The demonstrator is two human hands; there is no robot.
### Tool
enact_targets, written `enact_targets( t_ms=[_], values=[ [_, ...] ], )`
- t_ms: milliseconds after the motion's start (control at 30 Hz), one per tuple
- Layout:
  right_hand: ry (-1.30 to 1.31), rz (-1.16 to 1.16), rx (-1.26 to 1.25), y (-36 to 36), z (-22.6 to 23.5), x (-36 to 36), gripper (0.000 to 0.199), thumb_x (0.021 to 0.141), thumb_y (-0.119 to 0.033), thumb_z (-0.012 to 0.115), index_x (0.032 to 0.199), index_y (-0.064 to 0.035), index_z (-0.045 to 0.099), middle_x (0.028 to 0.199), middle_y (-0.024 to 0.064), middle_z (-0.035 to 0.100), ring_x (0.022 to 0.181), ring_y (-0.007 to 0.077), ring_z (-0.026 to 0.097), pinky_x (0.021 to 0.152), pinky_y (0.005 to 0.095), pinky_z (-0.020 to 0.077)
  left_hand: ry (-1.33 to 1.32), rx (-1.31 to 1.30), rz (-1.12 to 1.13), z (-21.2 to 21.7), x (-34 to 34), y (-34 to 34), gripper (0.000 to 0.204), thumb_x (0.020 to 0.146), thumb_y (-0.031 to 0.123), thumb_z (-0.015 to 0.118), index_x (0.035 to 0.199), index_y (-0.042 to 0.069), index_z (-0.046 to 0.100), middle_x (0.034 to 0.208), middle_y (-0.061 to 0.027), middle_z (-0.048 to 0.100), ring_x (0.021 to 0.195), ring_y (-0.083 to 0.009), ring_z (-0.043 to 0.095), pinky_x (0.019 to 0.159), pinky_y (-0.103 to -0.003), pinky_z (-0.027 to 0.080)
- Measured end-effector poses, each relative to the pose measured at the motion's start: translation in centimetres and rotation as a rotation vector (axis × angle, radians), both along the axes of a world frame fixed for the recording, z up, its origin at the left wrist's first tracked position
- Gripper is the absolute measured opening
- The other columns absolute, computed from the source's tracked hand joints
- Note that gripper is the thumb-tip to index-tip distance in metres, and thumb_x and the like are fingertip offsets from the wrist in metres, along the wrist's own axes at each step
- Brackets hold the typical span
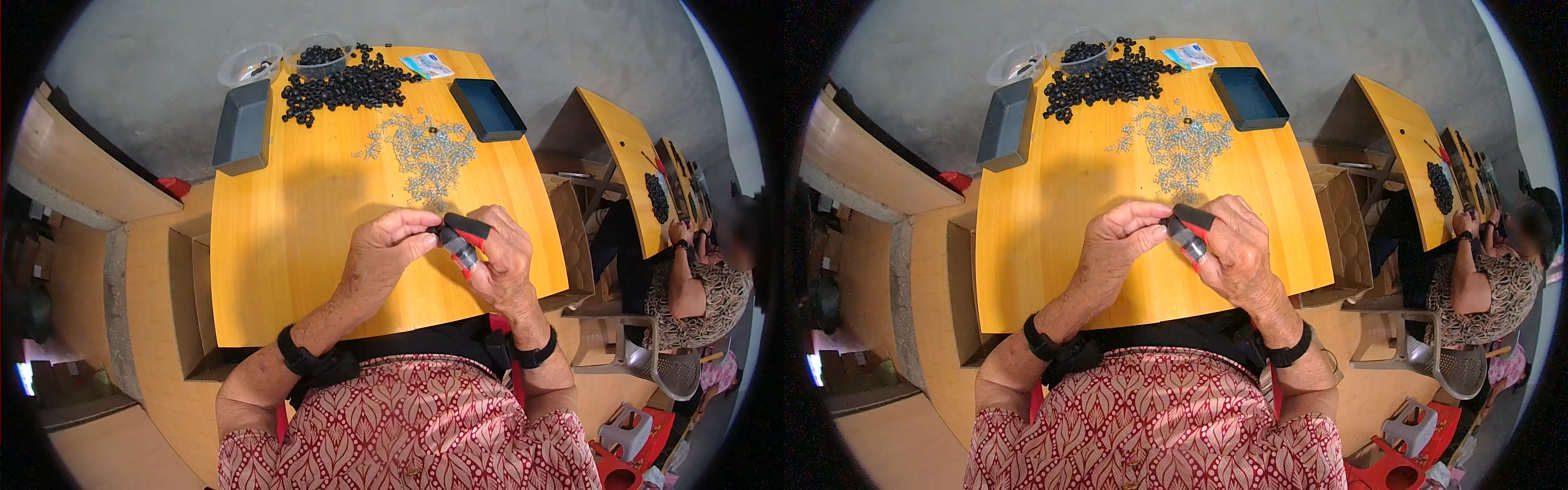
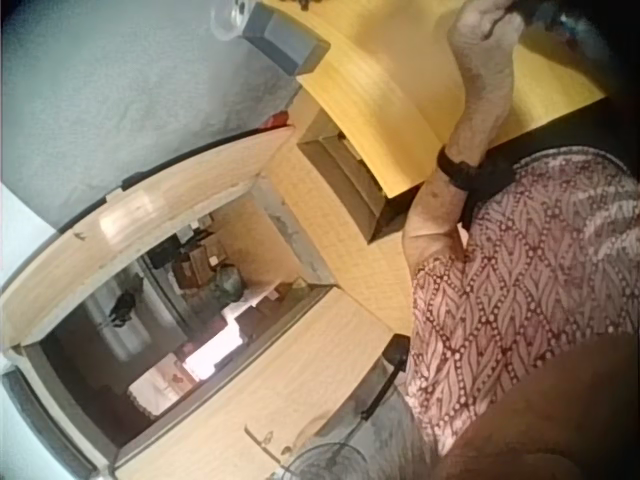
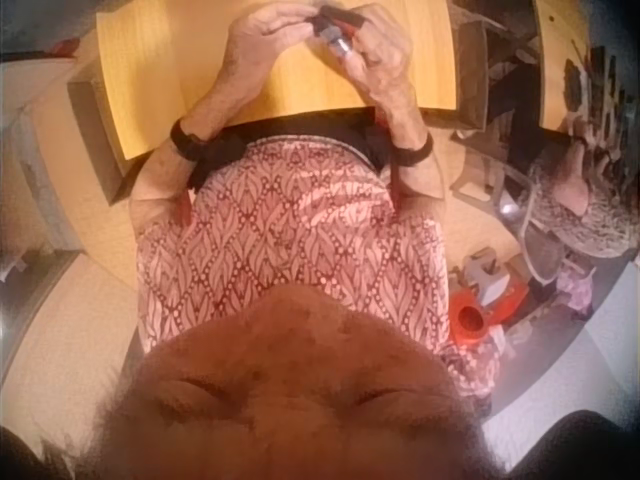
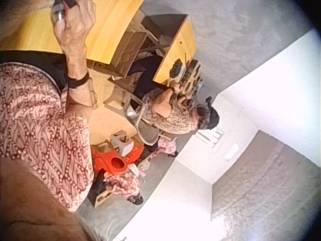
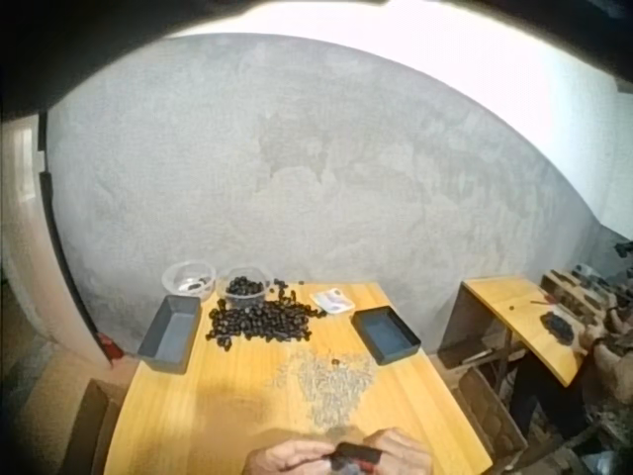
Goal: The person assembles small metal pins and metal springs into black plastic housing components by hand.
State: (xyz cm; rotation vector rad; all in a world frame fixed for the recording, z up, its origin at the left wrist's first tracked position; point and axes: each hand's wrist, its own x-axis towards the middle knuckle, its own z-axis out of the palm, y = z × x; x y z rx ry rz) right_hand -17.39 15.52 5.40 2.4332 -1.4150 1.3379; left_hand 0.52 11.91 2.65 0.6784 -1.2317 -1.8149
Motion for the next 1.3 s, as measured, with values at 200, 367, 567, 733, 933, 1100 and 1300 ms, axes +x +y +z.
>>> enact_targets(
  t_ms=[200, 367, 567, 733, 933, 1100, 1300],
  values=[
    [-0.203, -0.027, 0.192, 0.3, -0.03, -0.01, 0.022, 0.071, -0.001, 0.074, 0.093, -0.0019, 0.068, 0.078, 0.0113, 0.063, 0.072, 0.0261, 0.062, 0.064, 0.0334, 0.0494, 0.041, 0.047, -0.02, 0.04, -0.04, 0.08, 0.022, 0.091, -0.001, 0.058, 0.114, -0.004, 0.06, 0.106, -0.0103, 0.067, 0.098, -0.0149, 0.065, 0.089, -0.025, 0.049],
    [-0.325, 0.001, 0.29, 0.54, -0.37, -0.17, 0.019, 0.075, -0.001, 0.072, 0.093, -0.0013, 0.068, 0.082, 0.0114, 0.066, 0.076, 0.0241, 0.065, 0.068, 0.0309, 0.0501, 0.072, 0.087, 0.004, 0.19, -0.11, 0.17, 0.023, 0.091, -0.001, 0.059, 0.114, -0.003, 0.06, 0.107, -0.0107, 0.067, 0.098, -0.0163, 0.065, 0.09, -0.026, 0.049],
    [-0.365, -0.001, 0.329, 0.62, -0.18, 0.14, 0.016, 0.077, 0.0, 0.071, 0.093, -0.001, 0.069, 0.083, 0.0112, 0.067, 0.077, 0.0222, 0.065, 0.069, 0.0304, 0.0501, 0.072, 0.067, 0.002, -0.17, -0.01, -0.01, 0.023, 0.091, -0.002, 0.059, 0.114, -0.003, 0.061, 0.107, -0.0108, 0.067, 0.098, -0.0157, 0.065, 0.09, -0.025, 0.049],
    [-0.29, 0.001, 0.289, 0.44, -0.44, 0.11, 0.02, 0.075, 0.0, 0.073, 0.094, -0.0018, 0.068, 0.082, 0.0117, 0.065, 0.076, 0.0249, 0.065, 0.067, 0.0319, 0.0501, 0.055, 0.05, 0.004, -0.04, 0.12, -0.11, 0.024, 0.09, -0.002, 0.059, 0.114, -0.003, 0.061, 0.107, -0.0106, 0.067, 0.098, -0.0154, 0.065, 0.089, -0.025, 0.049],
    [-0.119, -0.02, 0.157, 0.42, -0.1, -0.02, 0.025, 0.072, 0.0, 0.072, 0.096, -0.0027, 0.067, 0.079, 0.0122, 0.062, 0.073, 0.0291, 0.062, 0.064, 0.0355, 0.0489, 0.039, 0.042, 0.0, 0.02, 0.13, 0.0, 0.024, 0.091, -0.001, 0.059, 0.114, -0.003, 0.061, 0.106, -0.0106, 0.067, 0.097, -0.0152, 0.065, 0.089, -0.025, 0.049],
    [-0.145, -0.021, 0.161, 0.45, -0.02, -0.5, 0.025, 0.072, 0.0, 0.072, 0.096, -0.0019, 0.067, 0.079, 0.0122, 0.062, 0.074, 0.0291, 0.062, 0.065, 0.0362, 0.0492, 0.034, 0.057, -0.01, -0.15, 0.06, 0.01, 0.024, 0.091, 0.0, 0.059, 0.114, -0.003, 0.061, 0.106, -0.0105, 0.067, 0.097, -0.0149, 0.065, 0.089, -0.025, 0.049],
    [-0.09, -0.005, 0.15, 0.41, 0.06, -0.15, 0.025, 0.071, -0.001, 0.072, 0.095, -0.0005, 0.066, 0.079, 0.0127, 0.061, 0.073, 0.0304, 0.06, 0.064, 0.0371, 0.0489, 0.036, 0.04, -0.004, 0.06, 0.0, 0.12, 0.024, 0.091, 0.0, 0.059, 0.115, -0.003, 0.061, 0.107, -0.0103, 0.067, 0.098, -0.0142, 0.064, 0.089, -0.025, 0.049]
  ],
)
